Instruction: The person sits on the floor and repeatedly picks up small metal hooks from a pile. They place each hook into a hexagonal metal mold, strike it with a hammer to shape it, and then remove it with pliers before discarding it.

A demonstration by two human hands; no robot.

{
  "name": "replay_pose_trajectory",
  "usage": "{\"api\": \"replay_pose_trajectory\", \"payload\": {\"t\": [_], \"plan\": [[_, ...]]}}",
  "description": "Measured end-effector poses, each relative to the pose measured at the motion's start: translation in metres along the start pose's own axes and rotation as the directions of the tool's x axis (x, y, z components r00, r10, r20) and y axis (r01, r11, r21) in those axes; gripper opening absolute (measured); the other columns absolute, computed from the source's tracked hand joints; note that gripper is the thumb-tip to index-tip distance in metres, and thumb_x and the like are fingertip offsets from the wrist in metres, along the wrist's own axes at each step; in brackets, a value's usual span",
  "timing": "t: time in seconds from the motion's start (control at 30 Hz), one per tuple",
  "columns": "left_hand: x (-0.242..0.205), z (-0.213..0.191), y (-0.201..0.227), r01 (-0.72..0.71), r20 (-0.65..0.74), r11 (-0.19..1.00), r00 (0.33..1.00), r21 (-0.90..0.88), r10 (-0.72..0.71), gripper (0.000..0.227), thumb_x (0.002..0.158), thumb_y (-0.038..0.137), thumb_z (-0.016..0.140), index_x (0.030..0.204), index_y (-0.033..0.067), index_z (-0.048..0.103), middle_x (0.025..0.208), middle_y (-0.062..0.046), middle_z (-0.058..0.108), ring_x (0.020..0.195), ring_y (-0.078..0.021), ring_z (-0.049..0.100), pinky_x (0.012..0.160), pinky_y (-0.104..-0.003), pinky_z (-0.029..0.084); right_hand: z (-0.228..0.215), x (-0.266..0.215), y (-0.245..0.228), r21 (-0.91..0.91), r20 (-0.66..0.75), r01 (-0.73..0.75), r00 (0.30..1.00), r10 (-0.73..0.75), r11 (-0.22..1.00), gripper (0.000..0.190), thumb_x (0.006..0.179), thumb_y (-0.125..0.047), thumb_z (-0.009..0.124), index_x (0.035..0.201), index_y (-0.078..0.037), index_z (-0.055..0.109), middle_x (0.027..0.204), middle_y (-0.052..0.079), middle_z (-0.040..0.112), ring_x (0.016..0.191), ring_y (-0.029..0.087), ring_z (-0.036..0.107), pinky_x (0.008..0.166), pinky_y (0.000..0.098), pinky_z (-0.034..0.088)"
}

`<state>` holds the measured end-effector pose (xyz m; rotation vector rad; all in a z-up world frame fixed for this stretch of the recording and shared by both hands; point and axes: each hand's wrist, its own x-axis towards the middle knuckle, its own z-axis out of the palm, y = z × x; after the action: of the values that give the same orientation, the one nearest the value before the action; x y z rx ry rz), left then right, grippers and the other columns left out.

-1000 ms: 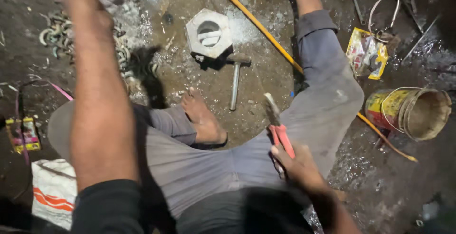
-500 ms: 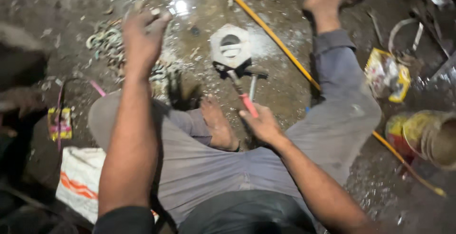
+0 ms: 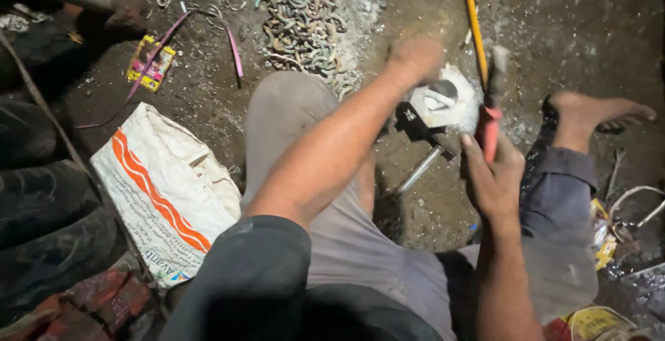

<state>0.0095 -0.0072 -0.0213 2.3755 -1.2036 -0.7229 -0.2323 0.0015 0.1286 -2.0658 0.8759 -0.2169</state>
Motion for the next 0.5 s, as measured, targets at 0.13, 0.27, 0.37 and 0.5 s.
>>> {"api": "replay_pose_trajectory", "payload": {"t": [0.13,0.27,0.37,0.5], "plan": [[-0.011,0.014,-0.006,-0.12,0.09,0.991,0.988,-0.053,0.125,0.029,0.082,0.027,0.066,0.105,0.0155,0.077,0.112,-0.015,0.073,0.103,-0.0327,0.071,0.086,-0.045,0.056,0.032,0.061,-0.074,-0.427,0.26,0.389,0.918,-0.301,0.816,0.029,0.089,-0.018,0.077,0.114,-0.004,0.071,0.092,0.019,0.067,0.088,0.037,0.065,0.076,0.0467,0.051],[-0.035,0.043,-0.036,-0.071,-0.082,0.6,0.997,-0.797,0.008,0.026,0.085,0.025,0.062,0.104,0.0135,0.076,0.109,-0.016,0.074,0.101,-0.0329,0.072,0.086,-0.044,0.058,0.095,0.101,-0.135,-0.467,0.325,0.583,0.812,-0.485,0.664,0.038,0.088,-0.025,0.082,0.12,-0.008,0.071,0.103,0.02,0.064,0.097,0.039,0.062,0.082,0.0505,0.049],[-0.037,0.053,-0.057,-0.156,-0.127,-0.453,0.987,-0.878,-0.094,0.025,0.088,0.023,0.059,0.103,0.012,0.076,0.107,-0.017,0.075,0.1,-0.033,0.073,0.086,-0.043,0.059,0.114,0.1,-0.148,-0.426,0.288,0.63,0.774,-0.563,0.649,0.039,0.08,-0.021,0.082,0.117,-0.01,0.073,0.115,0.021,0.063,0.109,0.041,0.058,0.09,0.049,0.047],[-0.014,0.064,-0.052,-0.048,-0.122,-0.844,0.992,-0.534,0.02,0.025,0.092,0.02,0.055,0.103,0.0099,0.075,0.104,-0.018,0.075,0.098,-0.0331,0.074,0.086,-0.042,0.061,0.087,0.074,-0.116,-0.243,0.118,0.622,0.781,-0.614,0.745,0.043,0.085,-0.005,0.077,0.128,-0.011,0.074,0.13,0.017,0.062,0.125,0.036,0.057,0.11,0.0466,0.042]]}}
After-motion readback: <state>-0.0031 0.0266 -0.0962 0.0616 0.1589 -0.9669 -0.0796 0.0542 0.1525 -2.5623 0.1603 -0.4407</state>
